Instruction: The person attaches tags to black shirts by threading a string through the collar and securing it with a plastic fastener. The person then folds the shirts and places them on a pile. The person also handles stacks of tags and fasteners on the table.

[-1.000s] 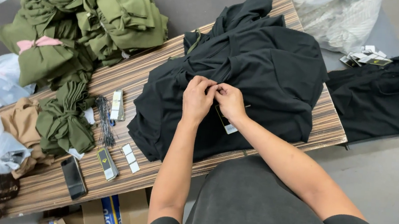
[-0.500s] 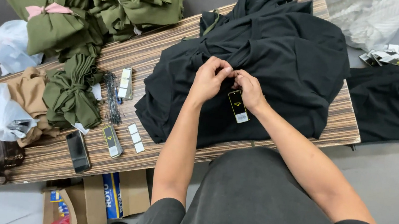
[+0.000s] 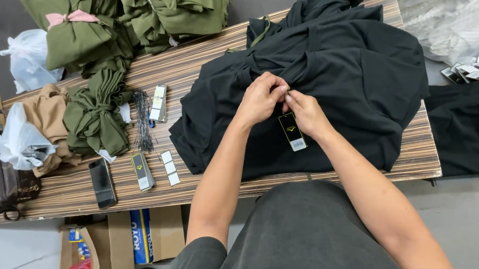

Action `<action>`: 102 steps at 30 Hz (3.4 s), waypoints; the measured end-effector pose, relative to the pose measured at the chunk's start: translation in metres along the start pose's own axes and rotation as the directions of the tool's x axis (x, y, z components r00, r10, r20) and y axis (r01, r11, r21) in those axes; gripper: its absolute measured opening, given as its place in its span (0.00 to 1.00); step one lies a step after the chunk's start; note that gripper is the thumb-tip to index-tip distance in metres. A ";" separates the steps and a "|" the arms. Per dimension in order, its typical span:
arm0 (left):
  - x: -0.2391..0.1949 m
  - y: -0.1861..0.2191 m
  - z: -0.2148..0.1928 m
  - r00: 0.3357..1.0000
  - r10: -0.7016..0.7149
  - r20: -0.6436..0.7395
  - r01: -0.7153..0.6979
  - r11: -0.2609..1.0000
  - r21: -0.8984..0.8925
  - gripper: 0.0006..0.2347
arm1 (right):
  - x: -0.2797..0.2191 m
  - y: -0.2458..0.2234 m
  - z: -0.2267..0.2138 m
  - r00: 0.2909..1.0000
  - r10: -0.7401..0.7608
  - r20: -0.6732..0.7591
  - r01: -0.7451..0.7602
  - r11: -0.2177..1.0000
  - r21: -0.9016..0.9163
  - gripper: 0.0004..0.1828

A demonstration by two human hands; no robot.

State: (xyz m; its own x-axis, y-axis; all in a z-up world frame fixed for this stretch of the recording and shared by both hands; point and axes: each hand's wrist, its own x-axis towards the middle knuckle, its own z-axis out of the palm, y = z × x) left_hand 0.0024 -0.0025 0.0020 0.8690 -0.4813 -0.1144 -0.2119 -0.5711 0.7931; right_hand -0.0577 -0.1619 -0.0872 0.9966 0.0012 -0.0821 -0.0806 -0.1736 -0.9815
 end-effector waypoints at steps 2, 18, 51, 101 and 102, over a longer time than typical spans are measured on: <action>0.001 -0.002 0.002 1.000 -0.005 0.000 0.005 1.000 0.002 0.06 | -0.001 0.000 -0.001 1.000 0.008 0.001 -0.008 1.000 -0.014 0.14; 0.004 -0.007 0.001 0.999 0.043 0.002 -0.043 0.996 0.081 0.06 | 0.001 -0.007 -0.003 0.998 0.050 0.034 -0.048 0.997 -0.057 0.18; 0.003 -0.003 -0.001 0.983 0.156 0.095 -0.176 0.950 0.258 0.06 | 0.000 -0.018 -0.001 0.998 0.038 0.043 -0.032 0.990 -0.136 0.17; -0.273 -0.150 0.067 0.544 -0.450 -0.709 0.430 0.874 -0.225 0.13 | -0.194 0.099 -0.093 0.576 -0.383 -0.723 -0.104 0.842 -0.529 0.09; -0.269 -0.145 0.064 0.469 -0.536 -0.702 0.420 0.834 -0.356 0.11 | -0.195 0.104 -0.098 0.568 -0.333 -0.753 -0.131 0.867 -0.481 0.11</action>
State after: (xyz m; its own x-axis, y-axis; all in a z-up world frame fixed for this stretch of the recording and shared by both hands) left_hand -0.2292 0.1674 -0.1209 0.8352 0.5468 -0.0591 0.3479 -0.4420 0.8268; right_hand -0.2589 -0.2768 -0.1561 0.6041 -0.6833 0.4100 -0.1927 -0.6245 -0.7569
